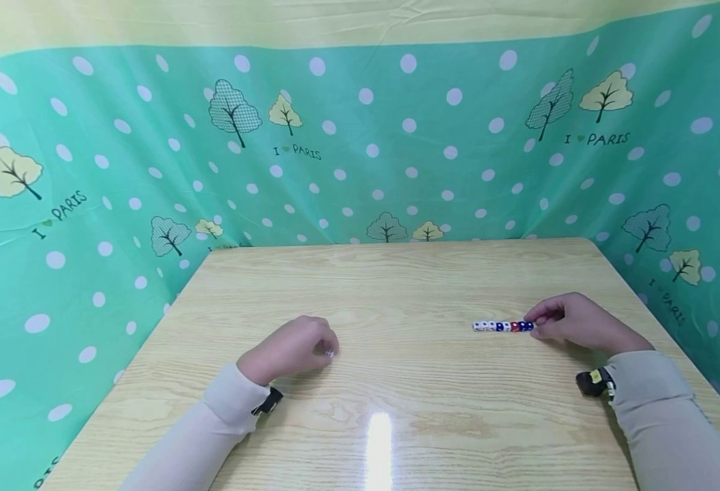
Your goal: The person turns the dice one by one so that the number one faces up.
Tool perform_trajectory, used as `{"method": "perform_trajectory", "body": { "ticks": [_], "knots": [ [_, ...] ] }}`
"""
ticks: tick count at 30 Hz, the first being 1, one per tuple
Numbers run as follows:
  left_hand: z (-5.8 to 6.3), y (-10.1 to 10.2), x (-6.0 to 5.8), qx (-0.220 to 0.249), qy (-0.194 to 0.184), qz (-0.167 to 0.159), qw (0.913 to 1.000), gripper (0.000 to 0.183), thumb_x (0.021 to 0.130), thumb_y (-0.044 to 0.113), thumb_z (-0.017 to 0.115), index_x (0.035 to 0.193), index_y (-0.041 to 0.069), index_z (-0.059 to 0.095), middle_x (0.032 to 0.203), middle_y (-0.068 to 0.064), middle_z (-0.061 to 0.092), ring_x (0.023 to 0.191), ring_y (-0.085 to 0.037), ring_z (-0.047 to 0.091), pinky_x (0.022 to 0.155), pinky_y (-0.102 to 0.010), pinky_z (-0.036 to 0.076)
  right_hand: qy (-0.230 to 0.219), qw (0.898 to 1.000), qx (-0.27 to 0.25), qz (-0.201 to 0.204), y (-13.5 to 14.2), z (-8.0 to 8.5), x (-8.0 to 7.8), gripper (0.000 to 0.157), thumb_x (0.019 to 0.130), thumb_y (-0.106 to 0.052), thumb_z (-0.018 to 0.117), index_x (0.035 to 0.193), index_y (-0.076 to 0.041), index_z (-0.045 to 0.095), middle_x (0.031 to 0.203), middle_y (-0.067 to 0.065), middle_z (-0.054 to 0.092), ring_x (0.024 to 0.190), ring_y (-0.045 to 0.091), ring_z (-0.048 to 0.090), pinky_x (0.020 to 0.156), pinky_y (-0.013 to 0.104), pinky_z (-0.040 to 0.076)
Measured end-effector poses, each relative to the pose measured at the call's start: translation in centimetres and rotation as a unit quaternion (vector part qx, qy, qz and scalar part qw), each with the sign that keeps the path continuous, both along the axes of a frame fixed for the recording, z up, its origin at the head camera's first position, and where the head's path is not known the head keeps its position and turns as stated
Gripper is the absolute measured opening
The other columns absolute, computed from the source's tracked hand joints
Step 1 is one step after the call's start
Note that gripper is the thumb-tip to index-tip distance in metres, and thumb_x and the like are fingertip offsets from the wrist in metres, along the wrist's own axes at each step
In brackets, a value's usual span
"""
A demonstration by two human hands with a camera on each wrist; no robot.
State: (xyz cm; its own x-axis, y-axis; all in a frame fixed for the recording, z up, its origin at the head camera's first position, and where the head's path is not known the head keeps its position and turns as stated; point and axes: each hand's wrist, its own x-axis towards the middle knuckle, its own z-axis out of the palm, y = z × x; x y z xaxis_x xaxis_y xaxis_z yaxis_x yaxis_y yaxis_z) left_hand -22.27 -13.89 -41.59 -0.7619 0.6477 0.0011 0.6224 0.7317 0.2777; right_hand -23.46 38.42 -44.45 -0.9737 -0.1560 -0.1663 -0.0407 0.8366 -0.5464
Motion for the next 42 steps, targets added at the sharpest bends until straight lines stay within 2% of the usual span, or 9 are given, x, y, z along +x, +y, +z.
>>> {"method": "perform_trajectory", "body": {
  "ticks": [13,20,31,42],
  "knots": [
    [0.3,-0.6,-0.3,0.033,-0.023,0.012,0.9991,0.011,0.087,0.009,0.076,0.088,0.020,0.076,0.084,0.011,0.070,0.080,-0.011,0.065,0.074,-0.025,0.052,0.004,1.000,0.001,-0.001,0.3,-0.4,-0.2,0.032,0.086,-0.032,0.083,0.112,-0.014,0.078,0.104,0.002,0.070,0.092,0.022,0.056,0.072,0.027,0.047],
    [0.6,-0.8,-0.3,0.035,-0.027,0.014,0.9989,0.011,0.087,0.008,0.075,0.086,0.020,0.075,0.081,0.013,0.068,0.075,-0.008,0.060,0.071,-0.025,0.051,0.000,1.000,-0.002,-0.003,0.0,-0.1,0.0,0.033,0.086,-0.031,0.083,0.112,-0.013,0.078,0.104,0.003,0.070,0.093,0.022,0.056,0.073,0.027,0.047],
    [-0.2,-1.3,-0.8,0.027,-0.037,0.032,0.9984,0.017,0.086,0.007,0.077,0.080,0.023,0.074,0.079,0.014,0.067,0.074,-0.007,0.058,0.072,-0.025,0.051,0.001,1.000,0.000,-0.002,0.1,-0.2,-0.3,0.032,0.086,-0.031,0.083,0.112,-0.014,0.078,0.105,0.003,0.070,0.093,0.022,0.056,0.073,0.027,0.048],
    [-0.3,-1.2,-0.9,0.021,-0.030,0.030,0.9989,0.011,0.085,0.010,0.079,0.086,0.020,0.076,0.084,0.010,0.069,0.075,-0.008,0.058,0.073,-0.027,0.051,0.003,1.000,0.002,0.001,0.2,-0.3,-0.2,0.031,0.087,-0.031,0.083,0.112,-0.014,0.078,0.104,0.002,0.070,0.092,0.022,0.056,0.073,0.027,0.047]
  ]
}}
